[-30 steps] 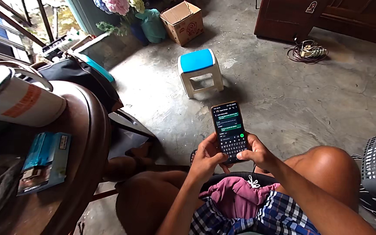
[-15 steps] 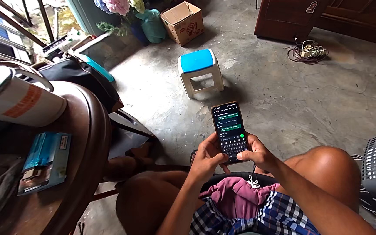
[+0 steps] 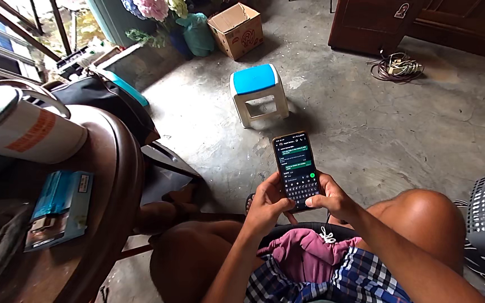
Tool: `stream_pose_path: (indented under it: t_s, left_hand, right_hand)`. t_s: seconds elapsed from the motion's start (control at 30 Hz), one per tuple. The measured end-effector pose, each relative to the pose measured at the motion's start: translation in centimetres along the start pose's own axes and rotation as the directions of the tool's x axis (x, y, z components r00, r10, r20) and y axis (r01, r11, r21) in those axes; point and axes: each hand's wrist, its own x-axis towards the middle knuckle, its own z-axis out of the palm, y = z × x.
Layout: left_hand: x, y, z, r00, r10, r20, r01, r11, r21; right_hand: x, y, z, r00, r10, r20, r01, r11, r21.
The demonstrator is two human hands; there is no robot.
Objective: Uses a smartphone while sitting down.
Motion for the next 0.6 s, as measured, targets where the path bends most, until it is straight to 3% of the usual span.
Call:
stream_pose_path:
  t_s: [0.6]
  left_hand:
    - [0.08, -0.02, -0.04, 1.000, 0.001, 0.006, -0.001, 1.000, -0.005]
  right_hand:
    - [0.02, 0.03, 0.06, 1.000, 0.002, -0.006, -0.002, 1.000, -0.004]
